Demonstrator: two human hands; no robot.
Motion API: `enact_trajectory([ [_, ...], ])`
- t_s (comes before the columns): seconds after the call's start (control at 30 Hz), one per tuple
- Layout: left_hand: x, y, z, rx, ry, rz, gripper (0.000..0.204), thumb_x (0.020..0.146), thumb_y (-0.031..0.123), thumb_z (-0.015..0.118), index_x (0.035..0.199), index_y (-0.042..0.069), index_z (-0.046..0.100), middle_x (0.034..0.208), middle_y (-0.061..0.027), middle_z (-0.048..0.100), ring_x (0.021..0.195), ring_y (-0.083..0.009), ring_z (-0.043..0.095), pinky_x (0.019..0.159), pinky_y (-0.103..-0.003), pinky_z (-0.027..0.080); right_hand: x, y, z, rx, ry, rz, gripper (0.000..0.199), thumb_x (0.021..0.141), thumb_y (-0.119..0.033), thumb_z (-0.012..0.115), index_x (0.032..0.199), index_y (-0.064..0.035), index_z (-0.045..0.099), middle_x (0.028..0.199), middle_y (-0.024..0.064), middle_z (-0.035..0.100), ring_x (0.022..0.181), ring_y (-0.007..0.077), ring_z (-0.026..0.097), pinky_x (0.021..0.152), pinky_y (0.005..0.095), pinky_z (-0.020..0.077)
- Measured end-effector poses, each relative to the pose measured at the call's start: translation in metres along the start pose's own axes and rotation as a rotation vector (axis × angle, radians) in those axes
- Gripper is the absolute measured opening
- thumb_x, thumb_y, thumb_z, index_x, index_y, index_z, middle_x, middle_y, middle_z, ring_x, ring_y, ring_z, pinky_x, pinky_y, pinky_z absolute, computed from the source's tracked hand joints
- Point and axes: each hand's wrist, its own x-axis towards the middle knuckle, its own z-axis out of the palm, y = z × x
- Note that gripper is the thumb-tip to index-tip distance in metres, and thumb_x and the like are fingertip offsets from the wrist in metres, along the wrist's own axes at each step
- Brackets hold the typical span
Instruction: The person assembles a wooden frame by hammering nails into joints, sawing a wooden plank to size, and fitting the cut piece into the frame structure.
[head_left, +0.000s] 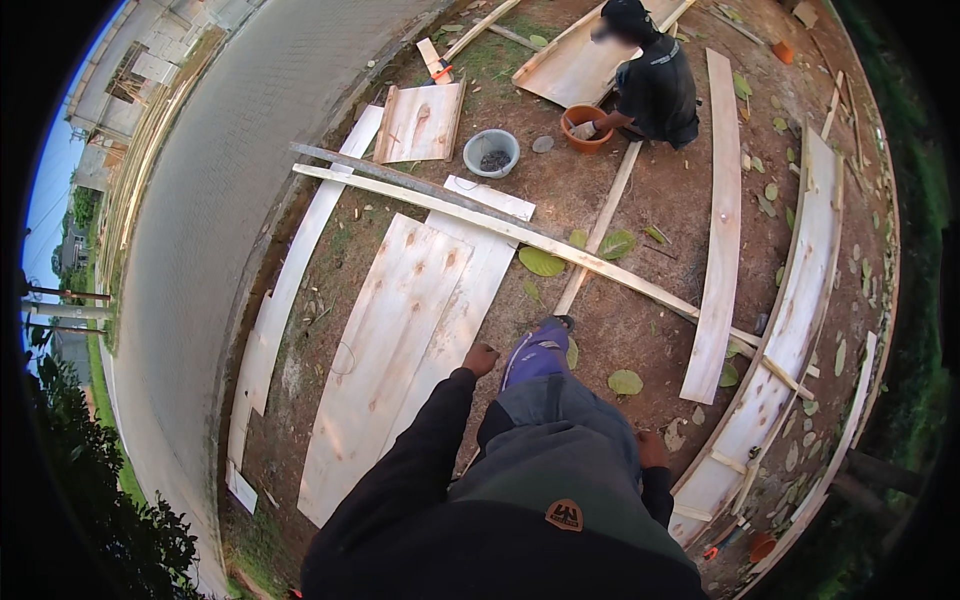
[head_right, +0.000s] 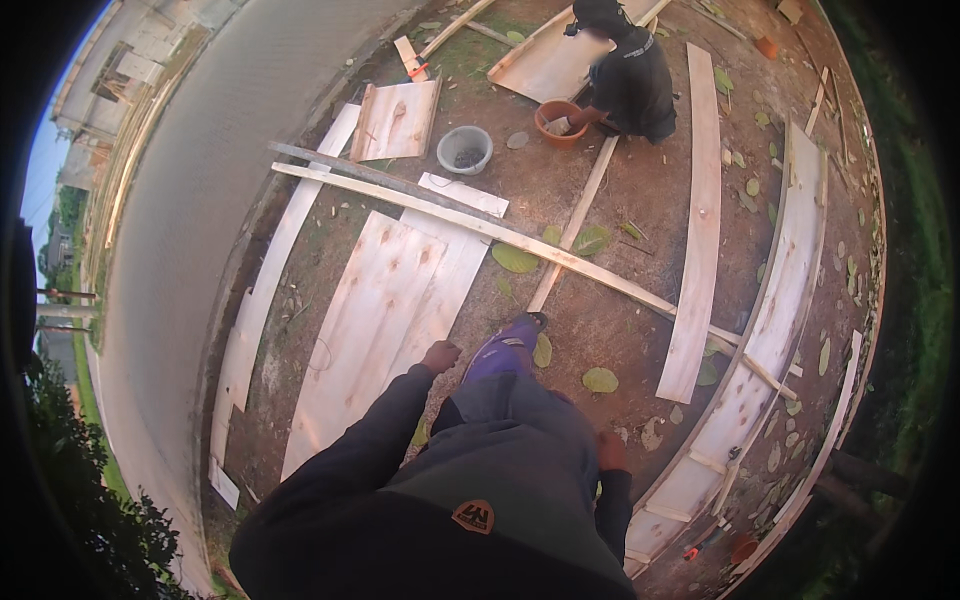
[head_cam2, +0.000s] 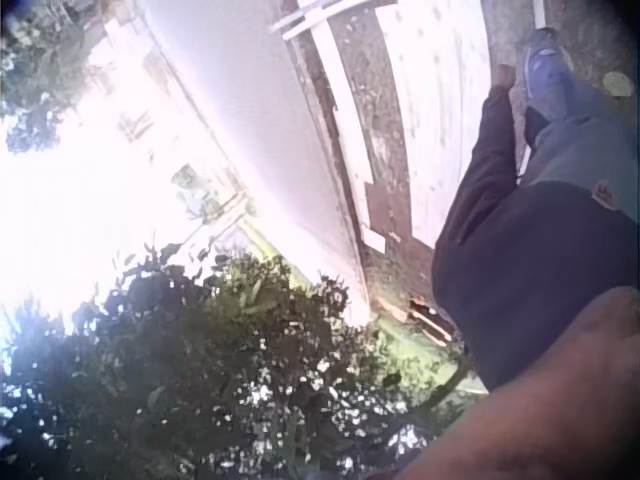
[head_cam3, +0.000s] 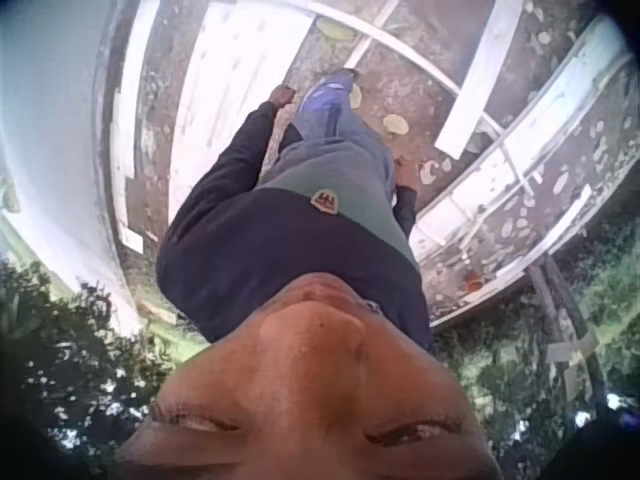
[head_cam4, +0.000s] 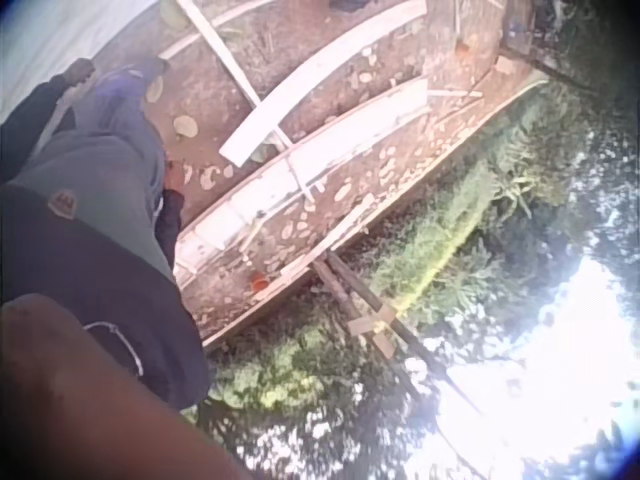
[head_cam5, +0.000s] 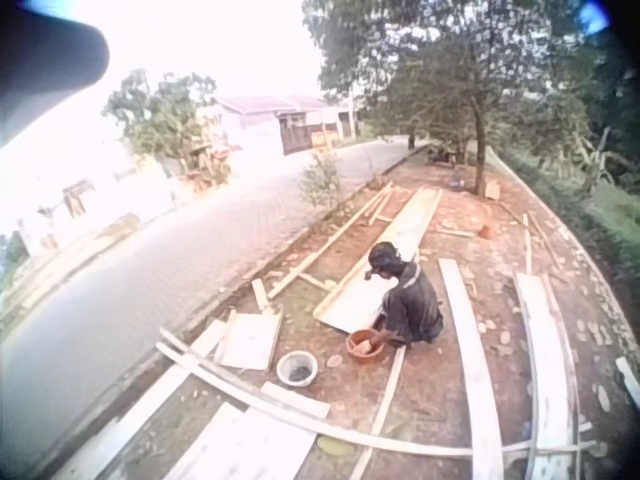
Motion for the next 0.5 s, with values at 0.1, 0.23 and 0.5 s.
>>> enact_trajectory([
  [0.1, 0.057, 0.041, -0.046, 0.068, 0.15, 0.162, 0.036, 0.095, 0.029, 0.063, 0.099, -0.005, 0.074, 0.089, -0.0179, 0.076, 0.073, -0.0261, 0.074, 0.069, -0.04, 0.057, 0.012, -0.015, -0.008, 0.05, 0.053, 0.009, 0.029, 0.093, -0.024, 0.062, 0.097, 0.0019, 0.073, 0.094, 0.0289, 0.07, 0.094, 0.0485, 0.068, 0.081, 0.0555, 0.0531],
  [0.23, 0.117, 0.134, -0.089, -0.076, 0.144, 0.233, 0.041, 0.093, 0.032, 0.065, 0.105, -0.006, 0.075, 0.098, -0.0251, 0.076, 0.092, -0.0401, 0.074, 0.087, -0.045, 0.056, -0.001, -0.017, -0.011, 0.184, 0.182, 0.027, 0.034, 0.093, -0.03, 0.063, 0.094, 0.0023, 0.073, 0.09, 0.0297, 0.069, 0.089, 0.0487, 0.068, 0.078, 0.0552, 0.0528],
  [0.5, 0.144, 0.208, -0.074, -0.185, -0.095, -0.107, 0.029, 0.101, 0.033, 0.061, 0.122, 0.012, 0.062, 0.116, -0.0112, 0.071, 0.096, -0.0284, 0.072, 0.078, -0.048, 0.054, -0.013, -0.025, -0.051, 0.429, 0.036, 0.405, 0.044, 0.096, -0.042, 0.064, 0.109, -0.0003, 0.074, 0.107, 0.0279, 0.071, 0.102, 0.0464, 0.069, 0.089, 0.0538, 0.0531],
])
